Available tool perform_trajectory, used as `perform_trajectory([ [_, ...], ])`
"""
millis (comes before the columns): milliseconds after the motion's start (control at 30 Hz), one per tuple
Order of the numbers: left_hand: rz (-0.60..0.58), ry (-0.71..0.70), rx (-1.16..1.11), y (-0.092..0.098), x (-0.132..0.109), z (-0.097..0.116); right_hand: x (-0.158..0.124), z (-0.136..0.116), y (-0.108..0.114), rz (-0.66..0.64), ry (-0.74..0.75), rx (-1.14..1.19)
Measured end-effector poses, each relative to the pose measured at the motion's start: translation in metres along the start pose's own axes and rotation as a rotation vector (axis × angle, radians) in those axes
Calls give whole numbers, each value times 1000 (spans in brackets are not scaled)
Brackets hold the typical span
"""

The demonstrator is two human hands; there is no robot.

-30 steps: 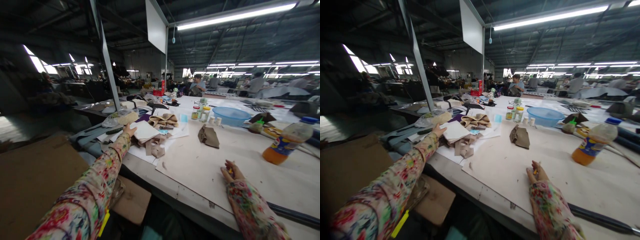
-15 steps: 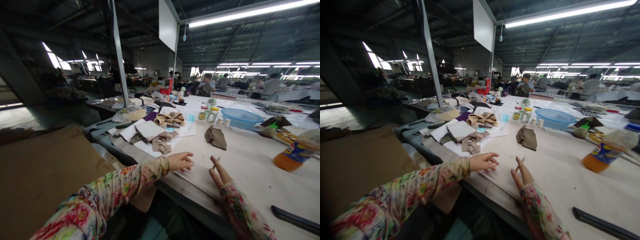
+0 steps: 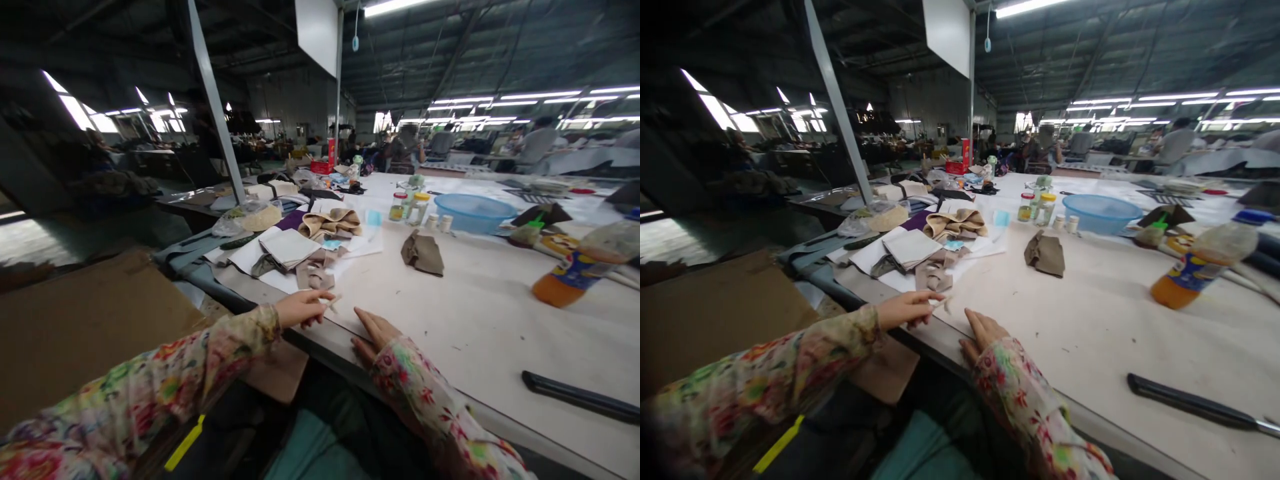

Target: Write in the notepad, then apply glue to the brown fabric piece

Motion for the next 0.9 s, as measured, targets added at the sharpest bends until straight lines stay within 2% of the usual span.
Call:
perform_trajectory([
  [67,90,-19,106,25,-3,2,8,4,-2,-86,-36,-154],
  [133,138,-32,196,42,-2,4,16,5,-5,-130,-42,-281],
  [200,150,-36,265,48,1,5,20,2,-8,-123,-31,-380],
  [267,141,-35,317,47,4,7,21,0,-10,-89,-10,-448],
  [367,120,-46,375,38,5,10,19,2,-8,-35,-11,-436],
  [467,94,-111,408,25,3,12,19,17,9,13,-183,-201],
  [567,32,-205,437,6,4,12,22,34,36,190,-400,117],
  [633,-21,-250,484,-9,11,10,25,38,54,326,-433,258],
  [733,-78,-251,518,-33,35,5,30,35,72,406,-390,328],
  [900,-28,-239,426,-62,88,6,36,22,88,409,-363,258],
])
Point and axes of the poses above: each hand's wrist, its own x-axis towards the middle knuckle, its own y-axis out of the back of the hand, z = x × y, the point moved 3 cm from there along x, towards the middle knuckle, and after that the axes turned 10 degrees about -y, right-handed, at the moved point
